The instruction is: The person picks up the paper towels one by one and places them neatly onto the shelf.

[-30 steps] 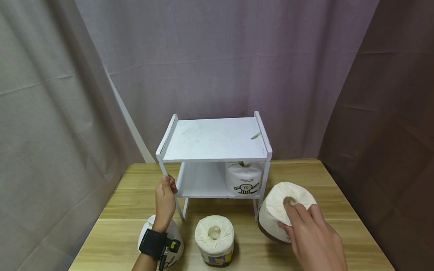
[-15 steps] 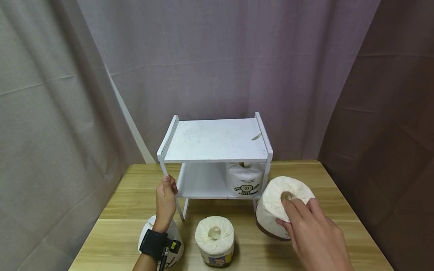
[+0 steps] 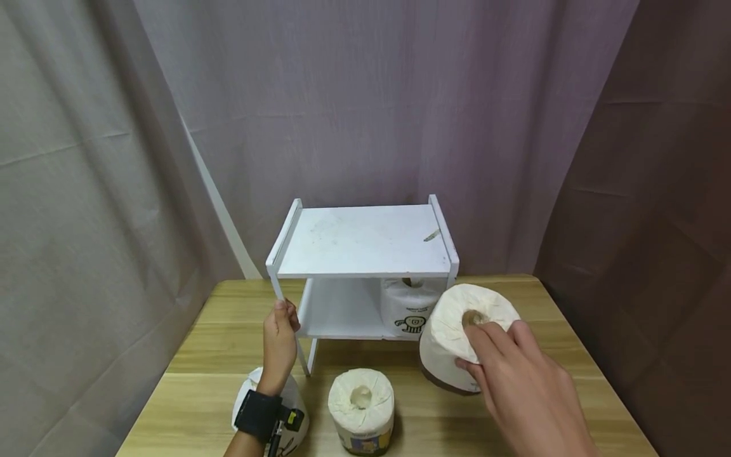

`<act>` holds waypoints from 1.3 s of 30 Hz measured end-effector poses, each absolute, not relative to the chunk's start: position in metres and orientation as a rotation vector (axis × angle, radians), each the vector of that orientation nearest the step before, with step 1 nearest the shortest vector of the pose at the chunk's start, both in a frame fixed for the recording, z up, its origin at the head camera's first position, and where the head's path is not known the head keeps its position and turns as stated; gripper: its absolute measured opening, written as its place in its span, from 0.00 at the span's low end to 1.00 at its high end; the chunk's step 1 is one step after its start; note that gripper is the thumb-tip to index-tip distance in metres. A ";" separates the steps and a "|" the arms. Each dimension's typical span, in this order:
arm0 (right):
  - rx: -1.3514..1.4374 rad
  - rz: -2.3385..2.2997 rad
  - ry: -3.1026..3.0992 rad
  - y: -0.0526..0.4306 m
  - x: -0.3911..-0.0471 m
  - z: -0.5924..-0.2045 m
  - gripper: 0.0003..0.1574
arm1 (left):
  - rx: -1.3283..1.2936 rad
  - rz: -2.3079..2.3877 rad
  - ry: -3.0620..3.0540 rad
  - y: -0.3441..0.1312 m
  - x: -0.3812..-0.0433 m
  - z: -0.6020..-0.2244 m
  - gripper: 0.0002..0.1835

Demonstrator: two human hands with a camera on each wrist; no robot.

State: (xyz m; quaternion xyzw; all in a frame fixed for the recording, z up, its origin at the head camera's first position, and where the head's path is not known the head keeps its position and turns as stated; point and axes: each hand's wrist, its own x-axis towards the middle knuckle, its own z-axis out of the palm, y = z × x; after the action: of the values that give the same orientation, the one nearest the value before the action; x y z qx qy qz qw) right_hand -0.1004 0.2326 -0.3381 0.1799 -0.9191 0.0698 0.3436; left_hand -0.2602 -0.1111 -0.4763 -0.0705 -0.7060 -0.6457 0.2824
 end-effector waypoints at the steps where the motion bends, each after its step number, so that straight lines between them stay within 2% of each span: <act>1: 0.471 0.180 -2.386 0.232 -0.100 -0.337 0.43 | -0.188 -1.732 -1.892 -0.111 -0.260 -0.476 0.26; 2: 0.468 0.184 -2.393 0.231 -0.100 -0.336 0.43 | -0.188 -1.732 -1.893 -0.111 -0.260 -0.476 0.26; 6: 0.460 0.195 -2.429 0.229 -0.099 -0.330 0.30 | -0.190 -1.731 -1.896 -0.109 -0.260 -0.476 0.26; 8: 0.461 0.197 -2.439 0.229 -0.099 -0.326 0.27 | -0.192 -1.727 -1.898 -0.108 -0.260 -0.476 0.27; 9: 0.465 0.194 -2.435 0.228 -0.099 -0.324 0.28 | -0.193 -1.725 -1.898 -0.108 -0.261 -0.476 0.27; 14: 0.517 0.176 -2.371 0.227 -0.101 -0.315 0.42 | -0.192 -1.720 -1.900 -0.108 -0.261 -0.476 0.27; 39: 0.607 0.151 -2.312 0.221 -0.107 -0.278 0.42 | -0.220 -1.734 -1.898 -0.101 -0.269 -0.477 0.26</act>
State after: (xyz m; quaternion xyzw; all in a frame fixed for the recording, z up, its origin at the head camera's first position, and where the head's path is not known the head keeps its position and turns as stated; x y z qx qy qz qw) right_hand -0.1069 0.2214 -0.2779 0.2359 -0.8989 0.0587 0.3645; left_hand -0.2688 -0.1008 -0.4772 -0.0818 -0.7069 -0.6456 0.2770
